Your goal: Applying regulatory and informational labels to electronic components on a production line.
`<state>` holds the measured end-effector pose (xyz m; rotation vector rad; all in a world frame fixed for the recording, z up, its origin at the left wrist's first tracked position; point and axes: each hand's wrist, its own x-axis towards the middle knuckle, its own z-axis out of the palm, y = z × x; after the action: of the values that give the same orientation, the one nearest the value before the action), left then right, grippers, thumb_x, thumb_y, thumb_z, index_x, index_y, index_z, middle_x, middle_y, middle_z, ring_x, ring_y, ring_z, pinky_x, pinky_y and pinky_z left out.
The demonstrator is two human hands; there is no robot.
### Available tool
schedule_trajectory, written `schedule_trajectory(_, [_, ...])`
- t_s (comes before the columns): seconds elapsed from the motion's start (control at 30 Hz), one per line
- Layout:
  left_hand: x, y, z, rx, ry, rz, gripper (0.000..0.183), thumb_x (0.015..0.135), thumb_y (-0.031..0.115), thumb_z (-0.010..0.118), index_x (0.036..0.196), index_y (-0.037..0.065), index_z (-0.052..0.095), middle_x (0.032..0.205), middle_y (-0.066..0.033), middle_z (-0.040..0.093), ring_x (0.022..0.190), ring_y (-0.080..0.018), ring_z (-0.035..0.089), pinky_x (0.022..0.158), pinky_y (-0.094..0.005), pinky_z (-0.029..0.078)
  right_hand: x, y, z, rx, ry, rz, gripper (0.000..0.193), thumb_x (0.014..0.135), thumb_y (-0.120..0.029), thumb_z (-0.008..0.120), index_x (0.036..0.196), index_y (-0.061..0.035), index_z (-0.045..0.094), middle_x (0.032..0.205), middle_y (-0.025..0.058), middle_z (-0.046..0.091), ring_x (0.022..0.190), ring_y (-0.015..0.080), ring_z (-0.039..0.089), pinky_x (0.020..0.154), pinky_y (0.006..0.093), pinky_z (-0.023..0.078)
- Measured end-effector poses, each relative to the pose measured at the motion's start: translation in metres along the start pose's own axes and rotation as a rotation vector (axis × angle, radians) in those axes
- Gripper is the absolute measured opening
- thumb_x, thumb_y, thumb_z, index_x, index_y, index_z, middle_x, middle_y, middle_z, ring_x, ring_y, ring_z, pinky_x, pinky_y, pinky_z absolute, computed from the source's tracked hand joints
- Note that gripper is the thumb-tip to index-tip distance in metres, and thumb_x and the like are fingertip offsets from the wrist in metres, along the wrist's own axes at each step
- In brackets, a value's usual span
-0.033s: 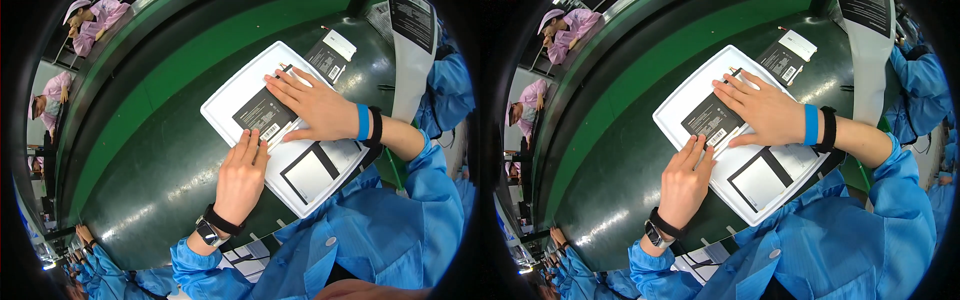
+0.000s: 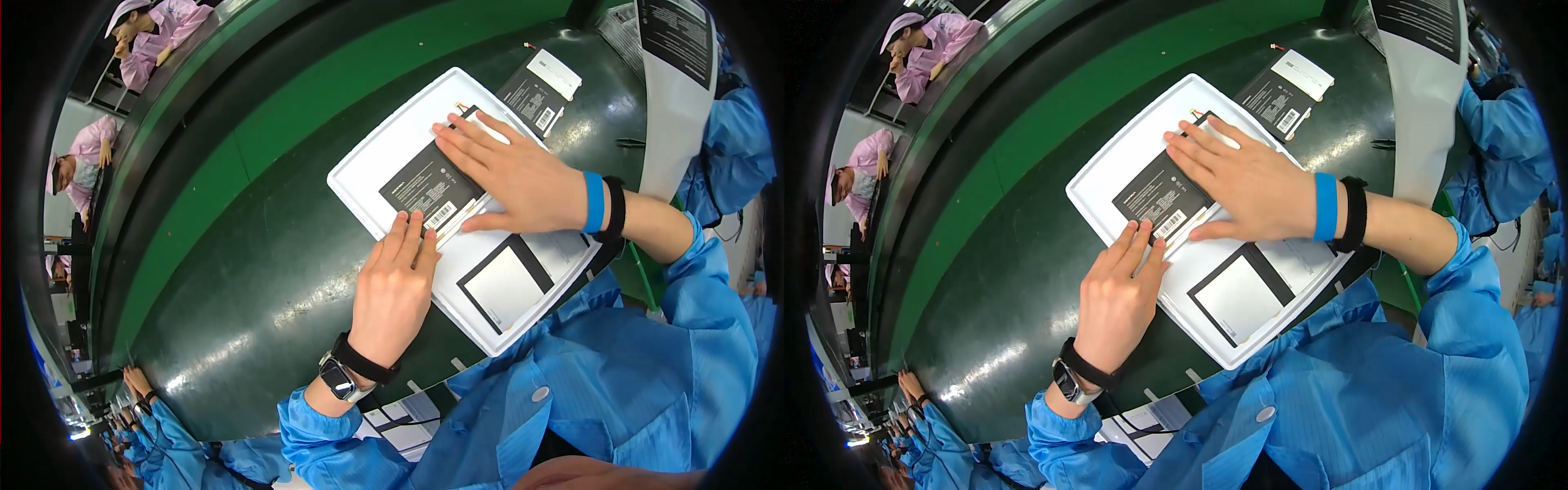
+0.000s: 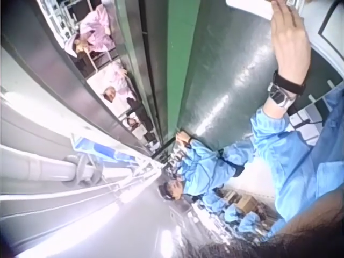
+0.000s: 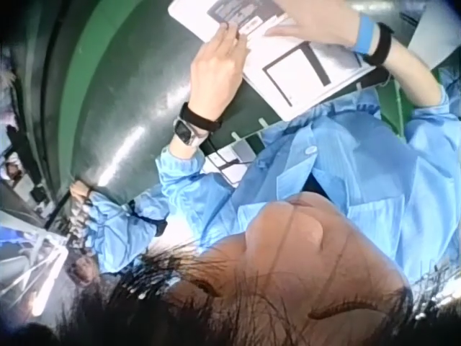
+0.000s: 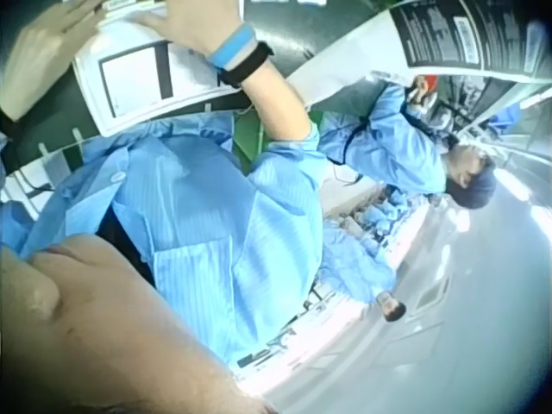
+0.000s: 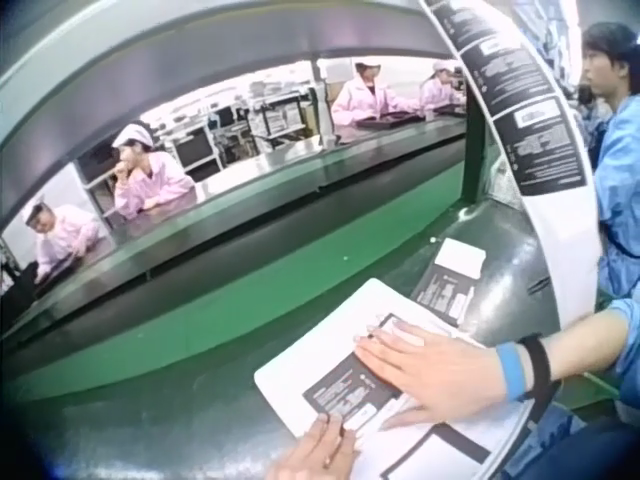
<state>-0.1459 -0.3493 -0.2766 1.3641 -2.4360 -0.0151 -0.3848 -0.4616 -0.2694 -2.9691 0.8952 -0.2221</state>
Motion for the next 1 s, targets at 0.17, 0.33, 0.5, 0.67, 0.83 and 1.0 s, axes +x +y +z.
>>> schedule_trajectory(0.17, [0.000,0.001,0.000,0.008,-0.010,-0.008,0.030,0.086,0.010,0.079,0.114,-0.002,0.075,0.127,-0.0207,0.072,0.124,-0.0351,0.067,0.092,-0.0414,0.058,-0.011,-0.031,-0.004,0.177,-0.112,-0.226,0.093,0.093,-0.053,0.068,0.157,0.0054,0.035,0.166,0.0207,0.035,0.156,0.0360,0.029,0.128,0.0516,0.023])
schedule_trajectory(0.33, [0.001,0.001,0.000,0.016,0.012,-0.017,0.028,0.087,0.010,0.079,0.113,-0.001,0.076,0.127,-0.0203,0.072,0.123,-0.0350,0.068,0.092,-0.0410,0.058,-0.029,-0.008,-0.019,0.075,-0.150,-0.139,0.082,0.095,-0.047,0.068,0.155,0.0021,0.041,0.167,0.0157,0.036,0.157,0.0341,0.028,0.128,0.0512,0.022])
schedule_trajectory(0.5, [0.005,0.002,-0.002,0.022,0.000,-0.017,0.027,0.088,0.010,0.078,0.113,-0.001,0.076,0.127,-0.0205,0.072,0.122,-0.0354,0.068,0.092,-0.0411,0.058,-0.031,-0.009,-0.019,0.124,-0.142,-0.175,0.076,0.097,-0.041,0.067,0.155,0.0022,0.043,0.167,0.0149,0.036,0.157,0.0348,0.028,0.128,0.0518,0.023])
schedule_trajectory(0.67, [0.008,0.004,-0.002,-0.036,-0.012,-0.030,0.024,0.089,0.009,0.077,0.111,0.001,0.076,0.126,-0.0219,0.072,0.118,-0.0374,0.069,0.094,-0.0439,0.058,-0.047,-0.006,-0.024,0.152,0.015,-0.037,0.066,0.093,-0.030,0.072,0.144,0.0071,0.051,0.149,0.0236,0.054,0.144,0.0376,0.047,0.118,0.0498,0.040])
schedule_trajectory(0.83, [0.010,0.005,-0.013,-0.050,-0.056,-0.006,0.025,0.086,0.010,0.078,0.110,0.003,0.078,0.123,-0.0216,0.073,0.117,-0.0372,0.070,0.095,-0.0430,0.058,-0.079,-0.034,-0.092,0.782,0.446,-0.453,0.043,0.092,-0.006,0.069,0.132,0.0067,0.060,0.133,0.0196,0.064,0.125,0.0349,0.062,0.100,0.0453,0.052])
schedule_trajectory(1.0, [0.017,0.020,-0.014,0.008,-0.050,-0.050,0.020,0.087,0.011,0.078,0.105,0.002,0.080,0.120,-0.0217,0.074,0.115,-0.0381,0.071,0.094,-0.0430,0.058,-0.148,0.003,-0.147,0.444,0.931,-0.369,0.042,0.085,-0.010,0.072,0.124,0.0056,0.067,0.119,0.0156,0.072,0.106,0.0275,0.070,0.080,0.0382,0.055])
